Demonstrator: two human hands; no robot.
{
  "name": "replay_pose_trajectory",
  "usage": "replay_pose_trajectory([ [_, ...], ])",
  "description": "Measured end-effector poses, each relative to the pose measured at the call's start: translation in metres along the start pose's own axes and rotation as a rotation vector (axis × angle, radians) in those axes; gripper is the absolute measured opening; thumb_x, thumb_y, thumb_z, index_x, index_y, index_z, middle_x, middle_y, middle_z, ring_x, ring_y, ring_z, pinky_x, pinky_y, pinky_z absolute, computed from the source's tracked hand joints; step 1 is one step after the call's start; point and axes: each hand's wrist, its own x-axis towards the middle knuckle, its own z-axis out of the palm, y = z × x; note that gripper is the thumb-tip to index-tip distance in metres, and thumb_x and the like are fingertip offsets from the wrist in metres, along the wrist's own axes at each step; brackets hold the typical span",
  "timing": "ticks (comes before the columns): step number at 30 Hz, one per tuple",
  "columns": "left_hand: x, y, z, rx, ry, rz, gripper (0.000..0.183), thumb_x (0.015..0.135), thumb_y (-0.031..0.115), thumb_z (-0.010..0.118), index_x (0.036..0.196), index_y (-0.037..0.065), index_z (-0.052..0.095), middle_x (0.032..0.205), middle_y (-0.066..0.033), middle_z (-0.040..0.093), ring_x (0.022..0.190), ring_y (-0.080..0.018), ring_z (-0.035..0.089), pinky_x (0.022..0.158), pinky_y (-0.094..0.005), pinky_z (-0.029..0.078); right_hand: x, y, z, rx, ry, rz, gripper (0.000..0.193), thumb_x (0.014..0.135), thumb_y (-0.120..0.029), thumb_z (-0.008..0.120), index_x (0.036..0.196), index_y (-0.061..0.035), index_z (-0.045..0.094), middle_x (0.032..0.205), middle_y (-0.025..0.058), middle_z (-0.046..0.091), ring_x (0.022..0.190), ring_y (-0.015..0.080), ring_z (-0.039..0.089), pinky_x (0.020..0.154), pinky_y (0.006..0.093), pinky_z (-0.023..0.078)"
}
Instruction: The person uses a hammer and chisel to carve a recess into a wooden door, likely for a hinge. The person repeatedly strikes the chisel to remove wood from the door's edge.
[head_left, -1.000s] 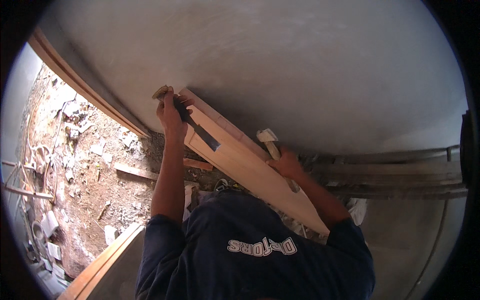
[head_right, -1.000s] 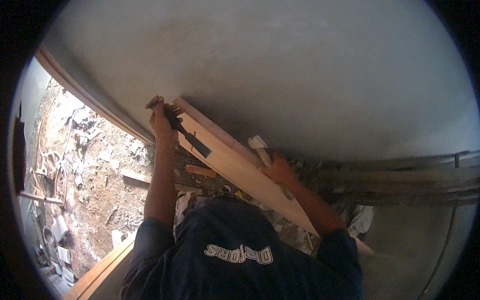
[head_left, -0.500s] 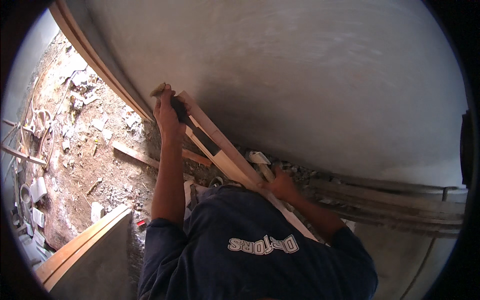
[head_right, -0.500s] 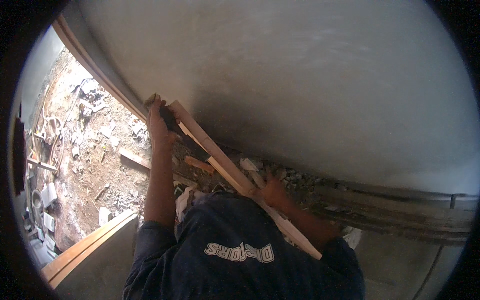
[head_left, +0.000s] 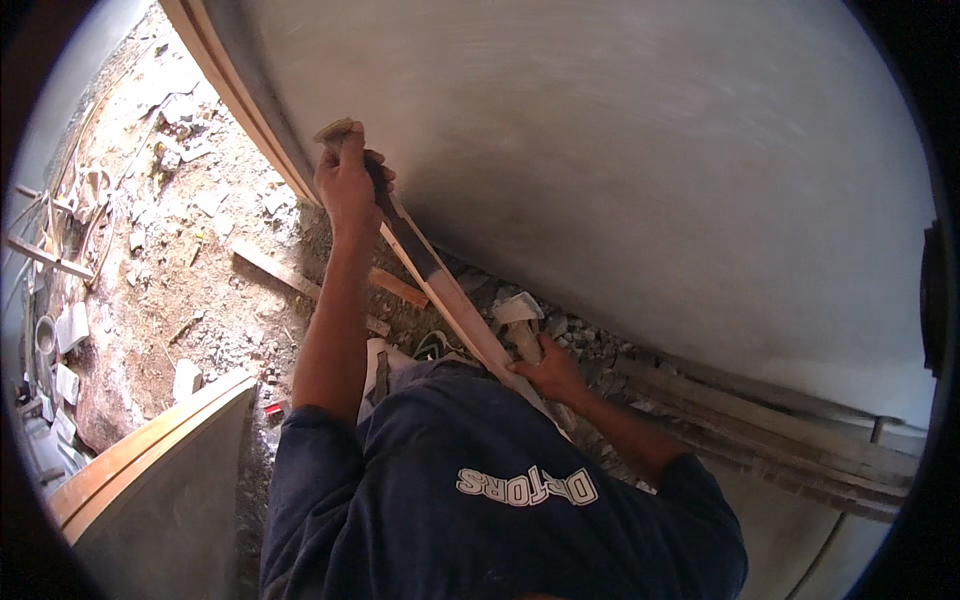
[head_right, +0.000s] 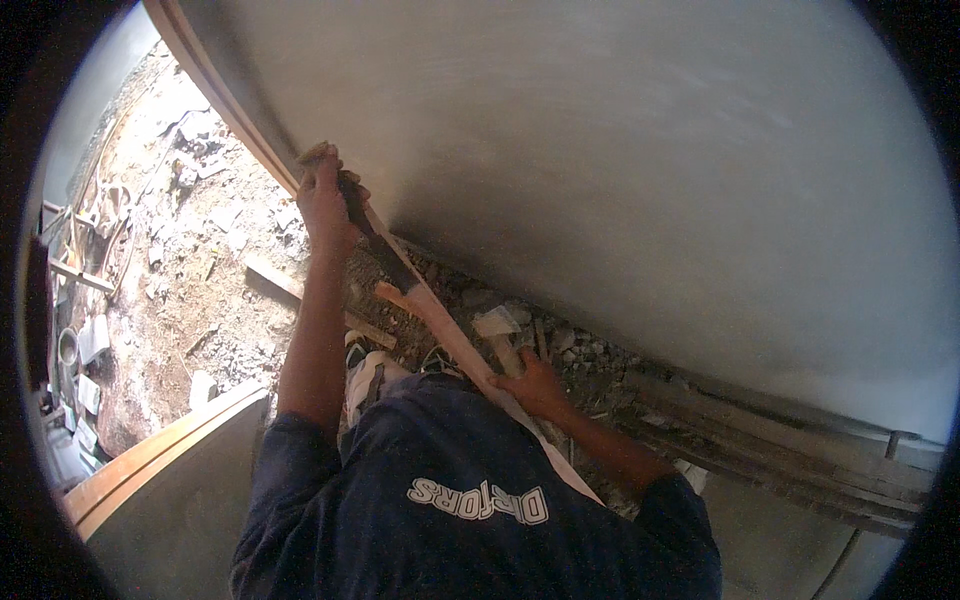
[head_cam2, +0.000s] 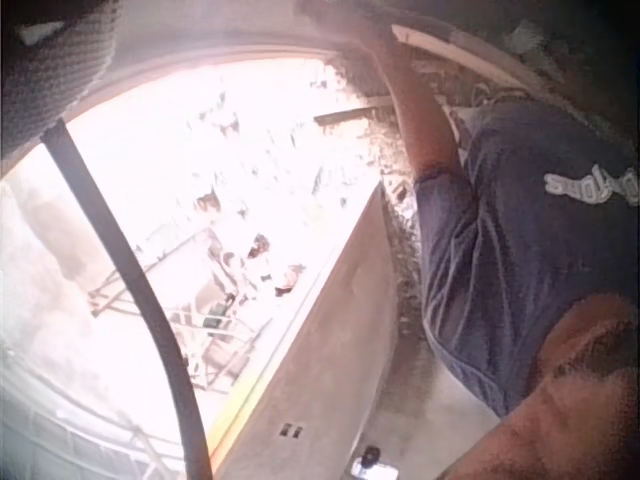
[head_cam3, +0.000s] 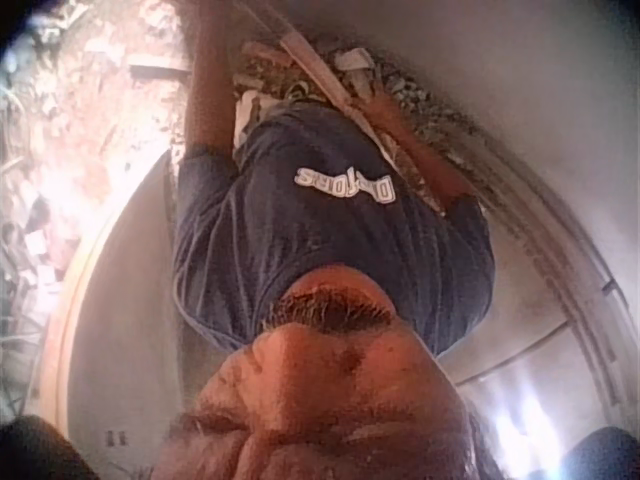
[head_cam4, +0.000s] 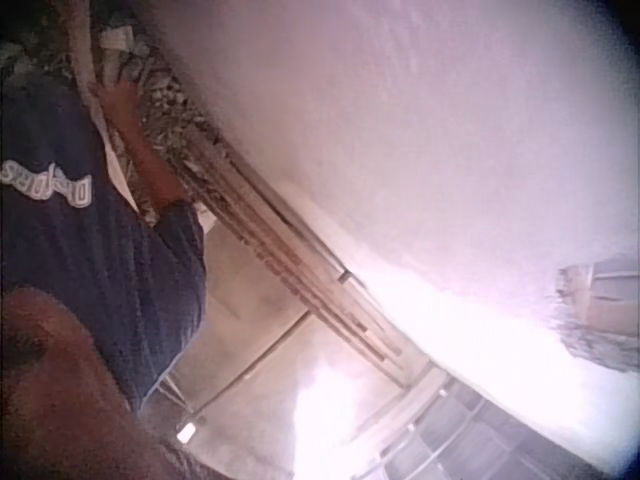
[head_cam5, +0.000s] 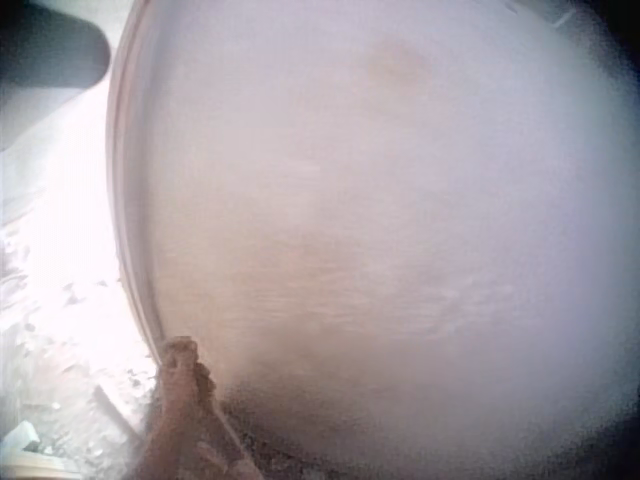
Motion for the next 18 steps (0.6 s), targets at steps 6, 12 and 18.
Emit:
replay_pose_trajectory([
  [6,-0.007,0.006,-0.001,0.068,-0.015,0.01,0.032,0.096,0.032,0.073,0.092,0.005,0.057,0.069,-0.0058,0.06,0.049,-0.0156,0.061,0.044,-0.0307,0.048,0.017,-0.003,-0.01,-0.067,-0.003,-0.025,0.082,0.089,-0.055,0.074,0.138,0.0078,0.051,0.118,0.0261,0.067,0.103,0.035,0.07,0.085,0.0448,0.057],
  [12,-0.018,0.017,-0.003,0.153,-0.017,0.102,0.027,0.094,0.025,0.073,0.088,0.003,0.058,0.066,-0.0052,0.06,0.047,-0.0144,0.06,0.043,-0.0303,0.047,0.008,-0.154,-0.103,0.192,0.055,-0.27,0.037,0.1,-0.03,0.067,0.121,0.0007,0.06,0.082,0.0045,0.066,0.071,0.0139,0.064,0.065,0.0325,0.053],
  [18,-0.011,0.015,-0.014,0.126,0.017,0.046,0.021,0.091,0.017,0.071,0.086,0.002,0.058,0.065,-0.0053,0.059,0.048,-0.015,0.06,0.044,-0.0309,0.048,0.045,-0.3,-0.162,-0.359,0.147,-0.933,0.046,0.1,-0.036,0.067,0.129,-0.0005,0.059,0.085,0.0117,0.068,0.071,0.0188,0.064,0.068,0.0368,0.052],
])
